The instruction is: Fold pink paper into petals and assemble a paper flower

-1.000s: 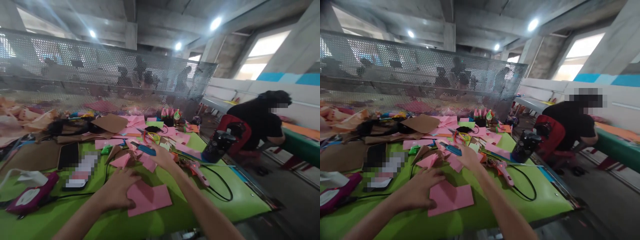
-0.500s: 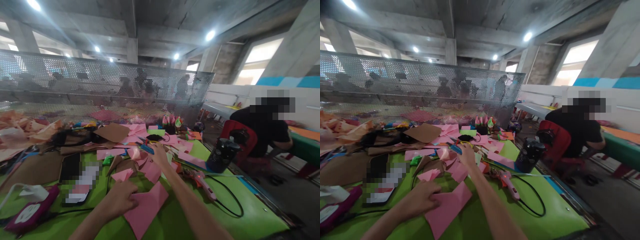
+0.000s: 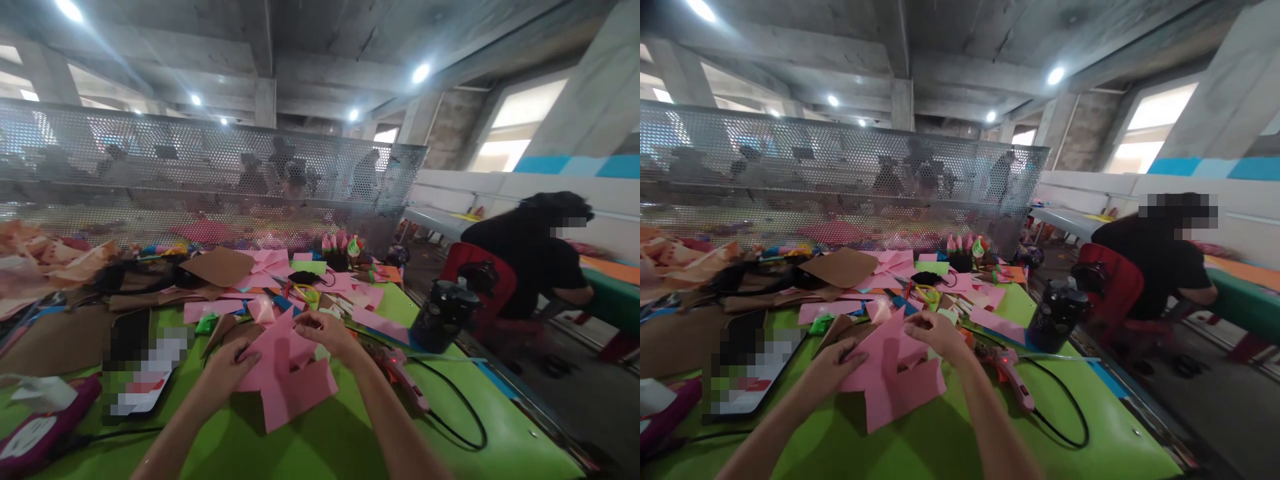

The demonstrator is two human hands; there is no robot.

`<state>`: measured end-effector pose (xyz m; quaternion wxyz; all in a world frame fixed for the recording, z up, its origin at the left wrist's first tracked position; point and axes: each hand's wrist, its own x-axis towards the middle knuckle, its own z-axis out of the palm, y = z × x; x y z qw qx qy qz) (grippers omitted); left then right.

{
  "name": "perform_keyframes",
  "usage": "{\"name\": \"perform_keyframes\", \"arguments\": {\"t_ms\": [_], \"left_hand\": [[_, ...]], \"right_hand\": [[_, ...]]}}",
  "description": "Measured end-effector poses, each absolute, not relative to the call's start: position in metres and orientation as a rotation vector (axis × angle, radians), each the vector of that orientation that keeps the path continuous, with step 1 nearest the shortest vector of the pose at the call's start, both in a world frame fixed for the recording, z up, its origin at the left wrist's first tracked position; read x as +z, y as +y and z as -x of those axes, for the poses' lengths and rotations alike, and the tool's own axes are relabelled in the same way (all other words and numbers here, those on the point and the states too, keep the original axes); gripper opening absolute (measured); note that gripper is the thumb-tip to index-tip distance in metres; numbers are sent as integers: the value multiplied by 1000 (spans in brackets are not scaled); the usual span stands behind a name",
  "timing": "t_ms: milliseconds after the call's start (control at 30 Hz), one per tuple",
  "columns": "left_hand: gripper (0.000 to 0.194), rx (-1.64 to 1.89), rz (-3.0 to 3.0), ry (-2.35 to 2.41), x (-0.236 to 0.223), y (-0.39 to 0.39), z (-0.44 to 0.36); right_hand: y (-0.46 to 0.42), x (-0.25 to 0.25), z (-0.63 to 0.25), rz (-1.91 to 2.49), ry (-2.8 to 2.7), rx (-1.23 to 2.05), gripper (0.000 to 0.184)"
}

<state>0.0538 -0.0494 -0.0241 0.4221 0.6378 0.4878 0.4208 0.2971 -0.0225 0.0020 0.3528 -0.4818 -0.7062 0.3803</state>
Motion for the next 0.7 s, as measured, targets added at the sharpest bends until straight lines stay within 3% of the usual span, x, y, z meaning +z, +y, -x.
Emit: {"name": "perform_keyframes", "arguments": {"t_ms": [333,533,700], "left_hand": [[37,1490,-1134,1248,-17,-22,-68],[38,1670,-739,1246,-31,-18,-48],[23,1706,-522,1146,-23,-21,-38]], "right_hand": [[-30,-1,-281,1195,-1974,1066,35],[-39,10,-284,1024,-2506,894,57],[-43,1,-281,732,-2735,1261,26]]}}
